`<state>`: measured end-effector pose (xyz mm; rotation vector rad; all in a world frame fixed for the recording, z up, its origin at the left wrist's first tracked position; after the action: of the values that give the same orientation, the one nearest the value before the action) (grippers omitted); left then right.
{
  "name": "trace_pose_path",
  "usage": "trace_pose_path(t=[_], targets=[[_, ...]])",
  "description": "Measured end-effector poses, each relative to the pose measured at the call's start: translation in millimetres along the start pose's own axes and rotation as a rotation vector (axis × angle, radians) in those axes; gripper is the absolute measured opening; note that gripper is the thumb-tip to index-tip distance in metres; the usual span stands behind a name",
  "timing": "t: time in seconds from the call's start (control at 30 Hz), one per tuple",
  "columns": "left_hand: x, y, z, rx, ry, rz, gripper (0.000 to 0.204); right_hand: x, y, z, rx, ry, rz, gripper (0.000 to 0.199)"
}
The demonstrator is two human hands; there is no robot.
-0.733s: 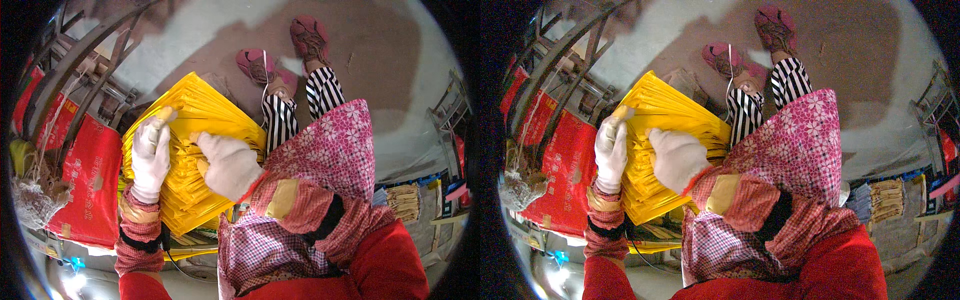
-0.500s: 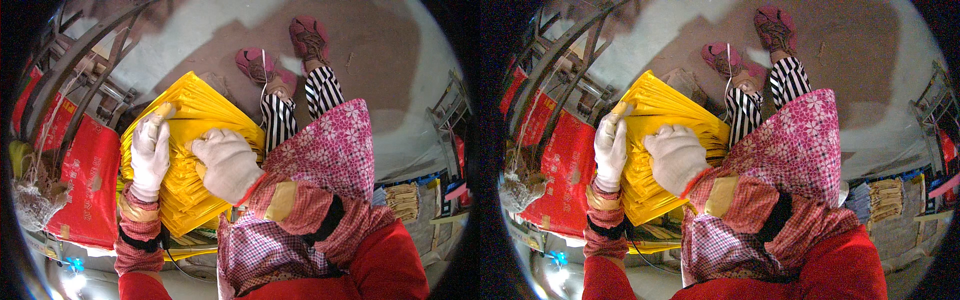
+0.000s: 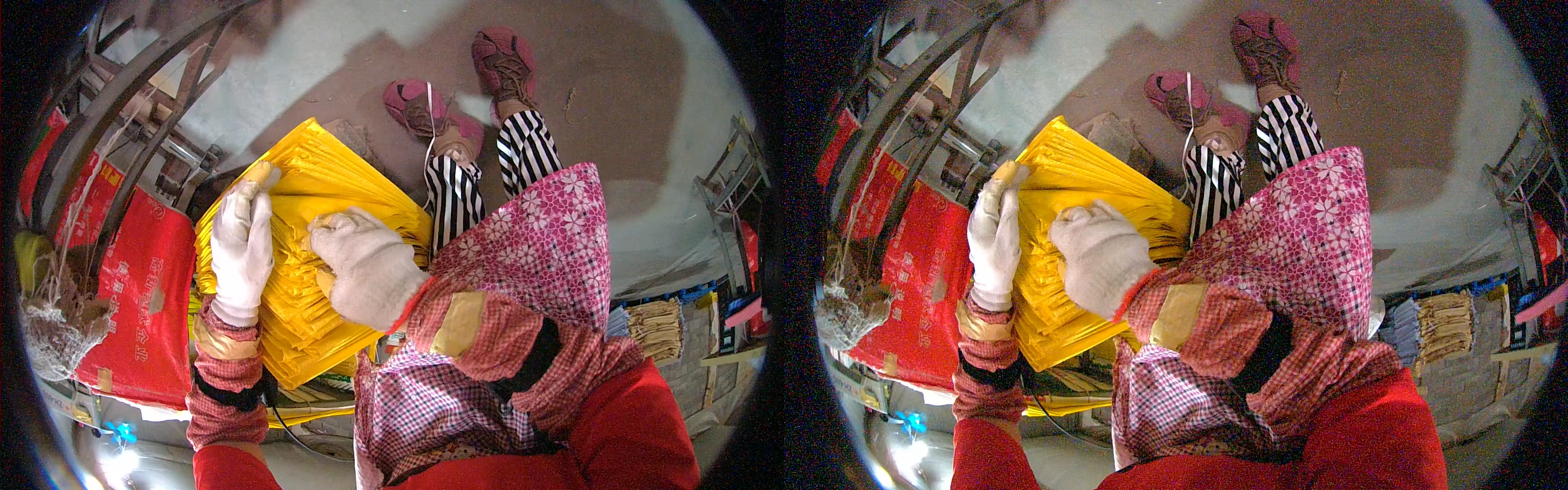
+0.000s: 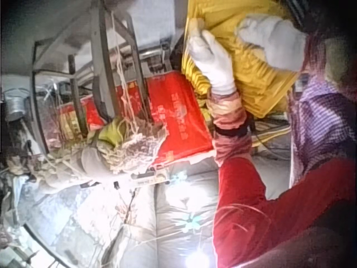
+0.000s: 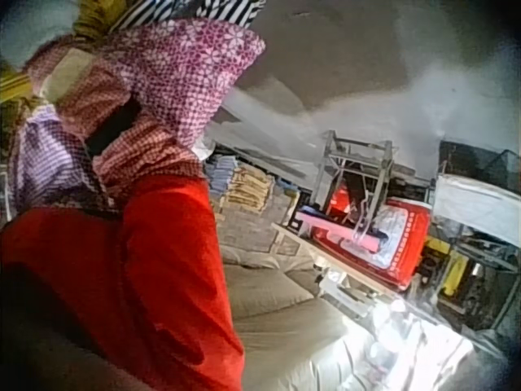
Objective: Checking and preparing large yellow industrial sacks for packaging.
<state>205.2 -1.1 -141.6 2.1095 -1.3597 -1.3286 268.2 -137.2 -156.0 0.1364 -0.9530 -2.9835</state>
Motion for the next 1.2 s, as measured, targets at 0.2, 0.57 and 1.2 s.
trace_pose_path(t=[0.2,0.57,1.2], targets=[[-1,-2,9,-0.071,0.007,0.032,0.027,-1,7,-5,0.190,-0.117,-0.186,0.058],[3,5,13,-0.118,0.189,0.046,0.029,7,-4,-15,0.139,0.040,-0.078,0.032],[4,-7,-11,0.124,0.030,0.065,0.031,4,-5,-9,0.105,0.061,-0.029,0.031]])
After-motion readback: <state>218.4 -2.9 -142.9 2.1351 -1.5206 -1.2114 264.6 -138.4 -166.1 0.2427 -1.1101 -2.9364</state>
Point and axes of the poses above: each hand's wrist, its own y-axis away from the middle knuckle, its own x-axis out of the palm, z = x × y, the point moved 6 cm from there along -y, towards the middle knuckle, and after that the axes turned 14 degrees about y, right-handed, at the moved point
